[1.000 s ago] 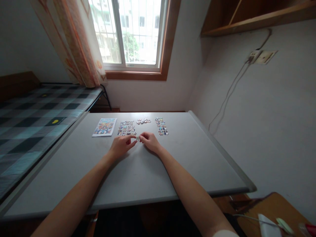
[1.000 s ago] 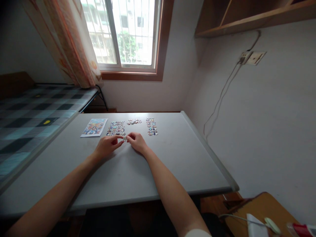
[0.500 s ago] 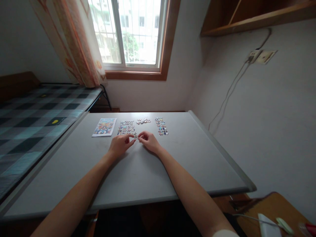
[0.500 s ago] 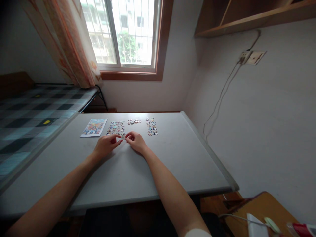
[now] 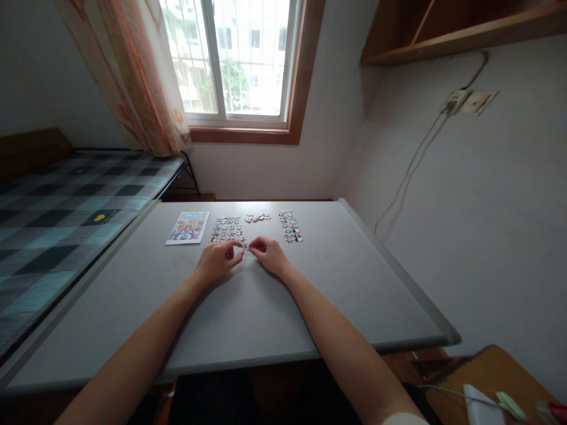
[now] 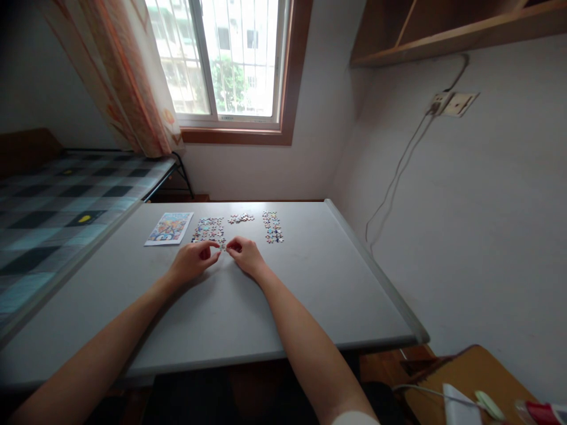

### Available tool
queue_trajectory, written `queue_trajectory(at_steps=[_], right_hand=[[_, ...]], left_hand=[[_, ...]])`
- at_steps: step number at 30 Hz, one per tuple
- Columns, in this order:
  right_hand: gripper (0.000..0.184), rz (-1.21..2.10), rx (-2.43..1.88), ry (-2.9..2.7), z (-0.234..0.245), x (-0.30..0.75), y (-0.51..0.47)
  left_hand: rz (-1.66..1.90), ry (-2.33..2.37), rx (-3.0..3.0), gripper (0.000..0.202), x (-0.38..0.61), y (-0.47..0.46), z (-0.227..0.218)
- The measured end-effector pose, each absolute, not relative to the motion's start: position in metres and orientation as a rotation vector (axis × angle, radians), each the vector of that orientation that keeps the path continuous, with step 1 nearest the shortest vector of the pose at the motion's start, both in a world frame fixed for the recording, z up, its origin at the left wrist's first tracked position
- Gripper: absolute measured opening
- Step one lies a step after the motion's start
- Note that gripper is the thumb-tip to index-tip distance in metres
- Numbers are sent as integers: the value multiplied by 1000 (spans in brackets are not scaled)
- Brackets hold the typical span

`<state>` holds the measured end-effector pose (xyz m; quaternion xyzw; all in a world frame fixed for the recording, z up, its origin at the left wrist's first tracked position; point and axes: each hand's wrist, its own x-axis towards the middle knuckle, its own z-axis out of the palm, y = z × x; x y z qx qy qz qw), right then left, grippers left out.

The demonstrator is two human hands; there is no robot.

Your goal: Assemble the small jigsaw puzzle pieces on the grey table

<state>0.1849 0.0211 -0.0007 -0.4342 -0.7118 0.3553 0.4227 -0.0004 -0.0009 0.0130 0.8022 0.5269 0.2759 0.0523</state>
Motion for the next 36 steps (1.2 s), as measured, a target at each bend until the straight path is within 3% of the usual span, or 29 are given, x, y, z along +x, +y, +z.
queue_trajectory(at_steps=[36], right_hand=[[6,876,-1084,-1871,-6,186,23]], left_hand=[[762,1525,2530,26,-7,4,8]])
